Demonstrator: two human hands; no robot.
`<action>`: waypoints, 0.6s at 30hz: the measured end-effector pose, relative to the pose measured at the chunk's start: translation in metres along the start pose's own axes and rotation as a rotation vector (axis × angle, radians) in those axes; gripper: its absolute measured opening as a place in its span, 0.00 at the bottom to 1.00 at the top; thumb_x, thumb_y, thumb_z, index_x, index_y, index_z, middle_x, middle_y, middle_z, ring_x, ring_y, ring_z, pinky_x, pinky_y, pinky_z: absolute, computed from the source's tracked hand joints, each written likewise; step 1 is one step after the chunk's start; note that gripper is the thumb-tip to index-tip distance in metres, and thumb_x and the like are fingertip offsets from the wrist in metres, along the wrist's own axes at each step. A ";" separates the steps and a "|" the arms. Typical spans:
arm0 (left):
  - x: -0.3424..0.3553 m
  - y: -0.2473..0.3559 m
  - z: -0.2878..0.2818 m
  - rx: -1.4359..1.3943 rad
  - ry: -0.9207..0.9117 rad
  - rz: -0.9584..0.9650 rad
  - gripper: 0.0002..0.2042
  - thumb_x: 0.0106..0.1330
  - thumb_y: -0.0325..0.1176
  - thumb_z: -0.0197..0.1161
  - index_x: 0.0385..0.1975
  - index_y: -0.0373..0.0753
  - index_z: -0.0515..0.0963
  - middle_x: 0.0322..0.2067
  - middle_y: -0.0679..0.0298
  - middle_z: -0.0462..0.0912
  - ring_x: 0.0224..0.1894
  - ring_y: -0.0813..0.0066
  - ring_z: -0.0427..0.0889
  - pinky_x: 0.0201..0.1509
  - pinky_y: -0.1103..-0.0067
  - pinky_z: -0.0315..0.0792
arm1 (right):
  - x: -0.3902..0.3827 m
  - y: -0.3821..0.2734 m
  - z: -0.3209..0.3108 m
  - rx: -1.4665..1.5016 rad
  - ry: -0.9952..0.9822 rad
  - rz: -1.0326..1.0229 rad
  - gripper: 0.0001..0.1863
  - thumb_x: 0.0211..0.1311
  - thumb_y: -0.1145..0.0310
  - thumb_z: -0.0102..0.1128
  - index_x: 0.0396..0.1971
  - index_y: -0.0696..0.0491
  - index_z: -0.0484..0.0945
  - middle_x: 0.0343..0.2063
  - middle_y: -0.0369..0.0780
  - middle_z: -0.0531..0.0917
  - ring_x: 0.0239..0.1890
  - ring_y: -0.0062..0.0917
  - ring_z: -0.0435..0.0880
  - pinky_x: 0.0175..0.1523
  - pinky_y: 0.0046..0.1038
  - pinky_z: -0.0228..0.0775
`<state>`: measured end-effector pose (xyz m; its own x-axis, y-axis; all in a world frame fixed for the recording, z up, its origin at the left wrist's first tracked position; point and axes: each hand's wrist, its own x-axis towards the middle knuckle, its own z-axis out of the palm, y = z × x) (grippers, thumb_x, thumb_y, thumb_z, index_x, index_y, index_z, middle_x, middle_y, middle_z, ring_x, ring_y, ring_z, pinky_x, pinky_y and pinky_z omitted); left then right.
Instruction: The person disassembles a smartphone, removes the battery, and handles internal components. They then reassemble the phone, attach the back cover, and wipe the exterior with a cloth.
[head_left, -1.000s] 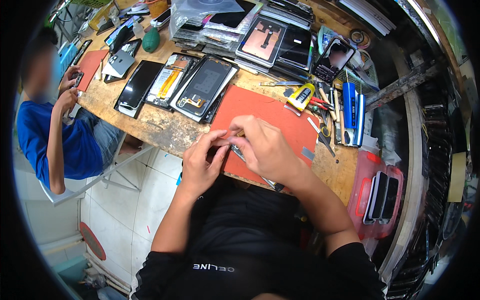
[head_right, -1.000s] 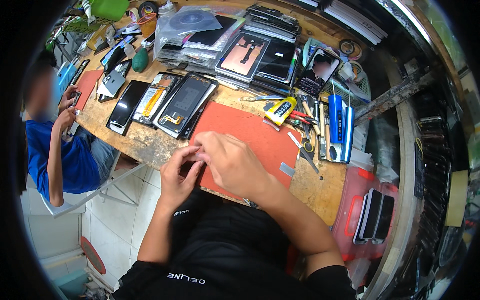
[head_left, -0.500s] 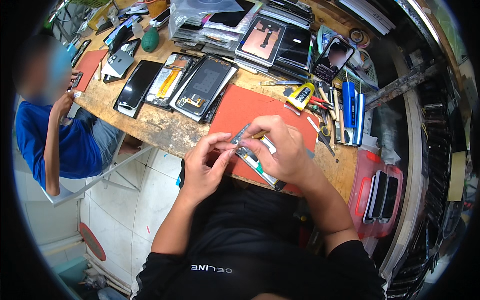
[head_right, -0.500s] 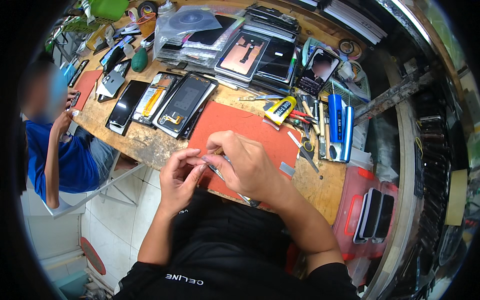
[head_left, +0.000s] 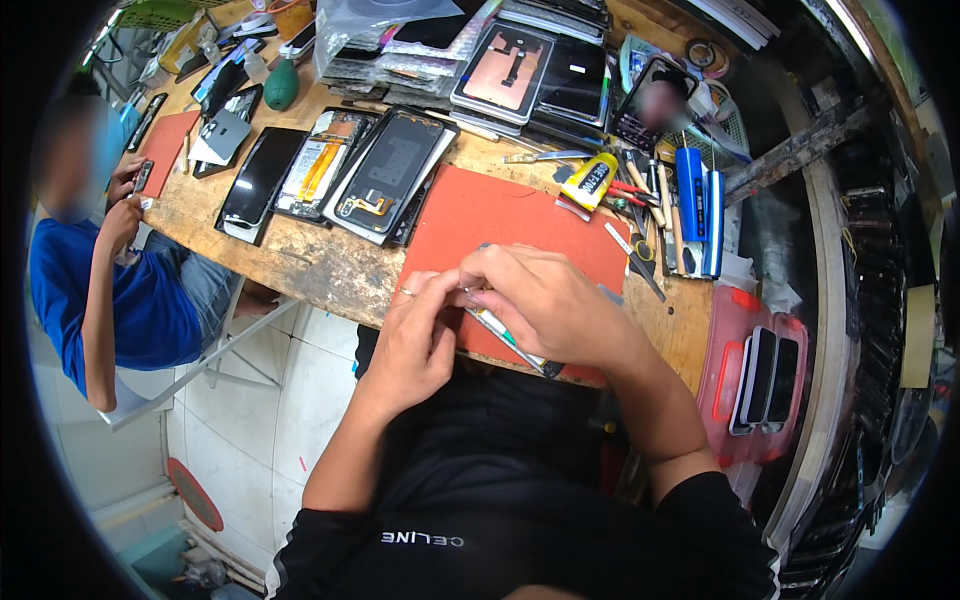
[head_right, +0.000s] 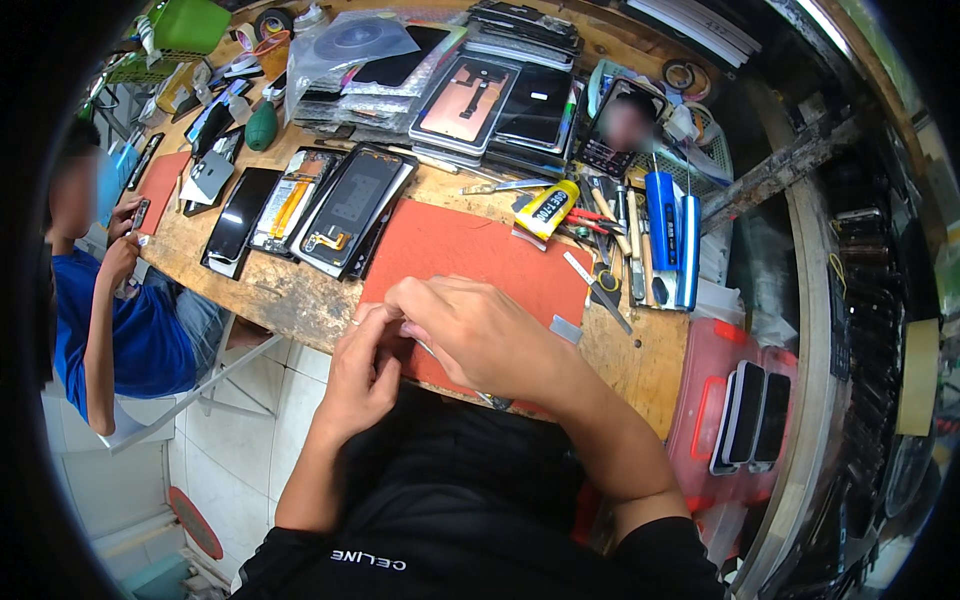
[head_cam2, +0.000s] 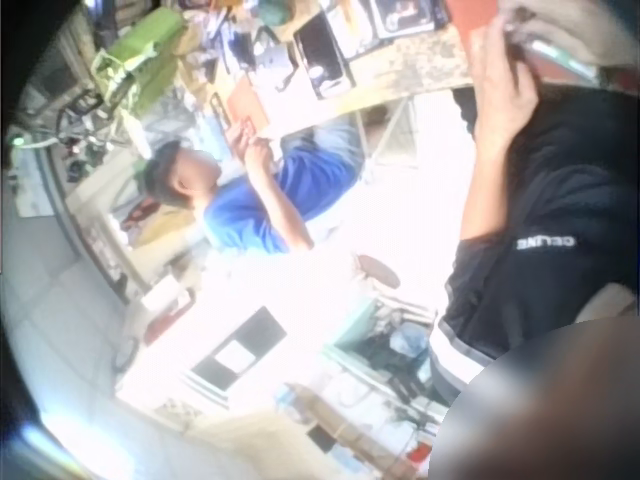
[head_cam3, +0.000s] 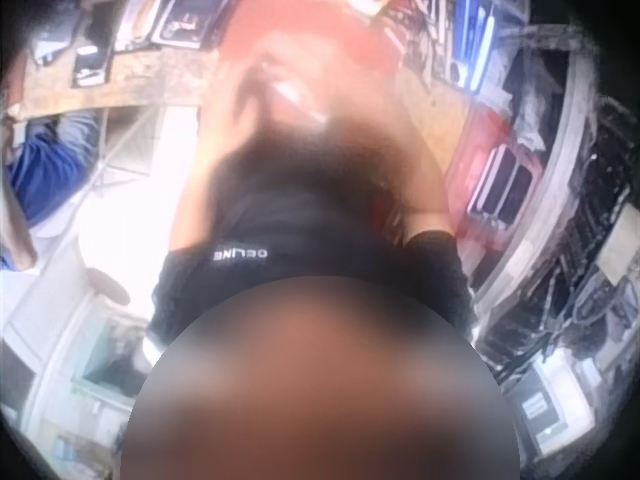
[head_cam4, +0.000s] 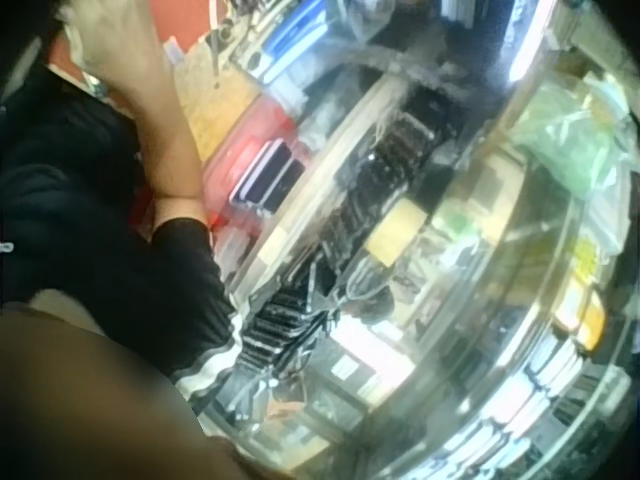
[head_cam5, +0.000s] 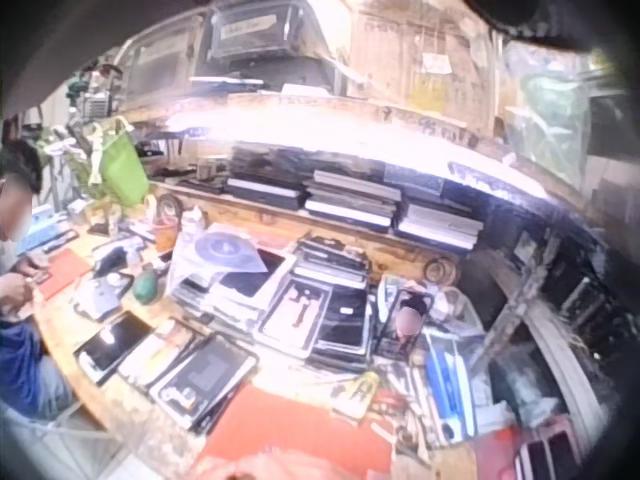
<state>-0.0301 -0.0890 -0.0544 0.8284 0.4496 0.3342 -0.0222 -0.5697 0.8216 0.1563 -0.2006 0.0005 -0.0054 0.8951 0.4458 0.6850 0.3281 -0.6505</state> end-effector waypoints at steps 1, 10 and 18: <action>0.000 0.001 0.000 0.009 -0.007 -0.006 0.32 0.55 0.10 0.54 0.65 0.33 0.75 0.48 0.48 0.84 0.53 0.47 0.81 0.61 0.62 0.75 | 0.000 0.002 0.001 -0.002 0.000 -0.001 0.13 0.67 0.78 0.66 0.48 0.56 0.74 0.35 0.49 0.85 0.41 0.49 0.87 0.46 0.46 0.78; 0.004 0.000 -0.002 -0.021 -0.034 -0.039 0.32 0.53 0.08 0.50 0.61 0.31 0.76 0.45 0.47 0.83 0.49 0.45 0.81 0.57 0.61 0.76 | 0.002 0.003 0.005 -0.010 -0.052 -0.040 0.15 0.60 0.78 0.64 0.47 0.56 0.74 0.35 0.47 0.84 0.42 0.49 0.86 0.51 0.45 0.77; 0.004 -0.001 0.000 0.012 0.004 -0.016 0.33 0.52 0.08 0.49 0.62 0.31 0.77 0.43 0.46 0.83 0.48 0.44 0.82 0.56 0.61 0.77 | 0.005 -0.002 0.012 -0.007 0.018 -0.102 0.11 0.61 0.76 0.65 0.41 0.56 0.74 0.32 0.45 0.83 0.38 0.46 0.86 0.47 0.43 0.77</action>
<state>-0.0273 -0.0865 -0.0539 0.8264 0.4614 0.3229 -0.0021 -0.5708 0.8211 0.1463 -0.1934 -0.0031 -0.0620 0.8516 0.5204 0.6869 0.4147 -0.5968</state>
